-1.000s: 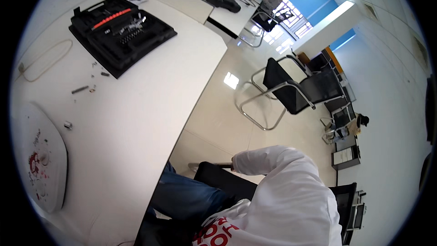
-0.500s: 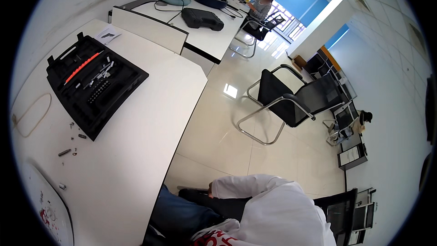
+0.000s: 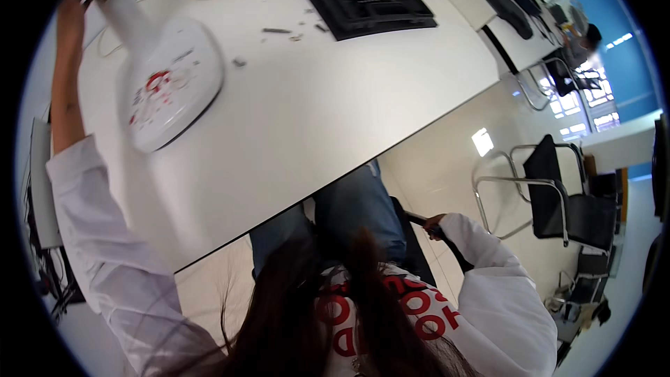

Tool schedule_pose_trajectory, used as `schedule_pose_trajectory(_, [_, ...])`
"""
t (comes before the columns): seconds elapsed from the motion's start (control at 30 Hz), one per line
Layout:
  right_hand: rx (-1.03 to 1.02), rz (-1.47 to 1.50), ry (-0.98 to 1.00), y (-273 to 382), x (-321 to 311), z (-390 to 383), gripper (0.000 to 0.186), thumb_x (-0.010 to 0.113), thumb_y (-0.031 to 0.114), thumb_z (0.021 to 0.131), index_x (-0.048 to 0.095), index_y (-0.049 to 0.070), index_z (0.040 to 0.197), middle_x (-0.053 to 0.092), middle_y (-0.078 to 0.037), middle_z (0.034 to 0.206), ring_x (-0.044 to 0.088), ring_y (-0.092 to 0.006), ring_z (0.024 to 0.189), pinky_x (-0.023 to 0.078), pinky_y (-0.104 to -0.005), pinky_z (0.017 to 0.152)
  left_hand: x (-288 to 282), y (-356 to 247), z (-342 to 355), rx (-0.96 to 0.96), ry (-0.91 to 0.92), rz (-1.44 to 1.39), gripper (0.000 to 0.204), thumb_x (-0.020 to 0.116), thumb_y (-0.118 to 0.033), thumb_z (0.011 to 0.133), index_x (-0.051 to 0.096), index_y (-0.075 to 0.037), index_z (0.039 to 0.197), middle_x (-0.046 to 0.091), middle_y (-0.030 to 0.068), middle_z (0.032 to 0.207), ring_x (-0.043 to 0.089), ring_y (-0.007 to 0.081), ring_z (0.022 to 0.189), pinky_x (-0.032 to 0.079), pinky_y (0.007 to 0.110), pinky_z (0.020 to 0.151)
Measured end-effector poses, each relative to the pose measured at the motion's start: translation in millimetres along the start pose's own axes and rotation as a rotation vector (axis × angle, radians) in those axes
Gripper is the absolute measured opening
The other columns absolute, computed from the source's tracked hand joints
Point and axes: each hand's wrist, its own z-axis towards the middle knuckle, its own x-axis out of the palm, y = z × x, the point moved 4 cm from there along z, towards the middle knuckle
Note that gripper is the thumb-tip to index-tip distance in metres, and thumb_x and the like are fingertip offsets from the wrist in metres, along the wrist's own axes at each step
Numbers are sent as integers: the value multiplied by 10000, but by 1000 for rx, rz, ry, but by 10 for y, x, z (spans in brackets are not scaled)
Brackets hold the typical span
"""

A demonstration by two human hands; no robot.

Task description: The person uses a screwdriver to remove screws from the back of a white fan motor housing. They repeatedly loosen and remove screws, rotate the housing, and inspect the internal components while working at a white table.

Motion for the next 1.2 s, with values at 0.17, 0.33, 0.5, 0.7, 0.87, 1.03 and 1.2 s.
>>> schedule_pose_trajectory(0.17, [-53,-199,1,104,-13,9,251,708,258,779,572,99,918,597,-118,761,625,-283,671,512,-428,555,-392,-117,-77,5,60,38,636,272,-568,988,428,-58,1334,505,134,1326,498,242,1213,359,406,1055])
schedule_pose_trajectory(0.33, [-278,-767,-289,205,183,-409,303,697,273,774,586,76,976,596,-146,876,622,-302,796,520,-452,644,158,-717,-456,-40,-65,-100,618,159,-542,1003,427,-60,1280,582,115,1085,567,209,967,468,378,874])
schedule_pose_trajectory(0.5, [-531,-1289,-518,736,573,-684,364,686,289,770,599,53,1034,596,-174,991,618,-321,922,527,-475,732,46,-682,-438,30,-70,-17,749,269,-625,962,351,-25,1401,450,141,1380,458,257,1249,365,399,1042])
schedule_pose_trajectory(0.7, [-685,-1763,-609,1310,1173,-585,571,748,391,733,569,9,1118,593,-232,1074,582,-352,1065,525,-447,843,156,-974,-631,-85,-147,-20,647,264,-502,1011,330,-5,1419,426,139,1406,457,225,1244,360,373,1048])
schedule_pose_trajectory(0.87, [-872,-1483,-697,2114,1490,-1049,488,755,308,764,554,7,1093,623,-224,1039,644,-329,970,553,-409,779,-8,-654,-552,-260,-236,-58,754,262,-595,978,208,-40,1485,340,105,1483,426,193,1257,352,345,1032])
schedule_pose_trajectory(1.03, [-932,-1262,-727,2854,1624,-1138,472,754,291,766,553,8,1087,628,-220,1030,648,-325,958,554,-402,769,-194,-806,-695,-143,-202,-306,663,264,-522,999,178,-84,1489,422,188,1412,487,347,1238,316,447,1103])
schedule_pose_trajectory(1.2, [-951,-1114,-706,3219,1661,-1246,457,752,274,769,551,9,1081,633,-217,1022,653,-320,945,555,-395,759,-90,-1017,-678,-236,-331,-118,875,234,-680,907,161,-22,1478,439,272,1350,508,398,1194,379,499,1043])
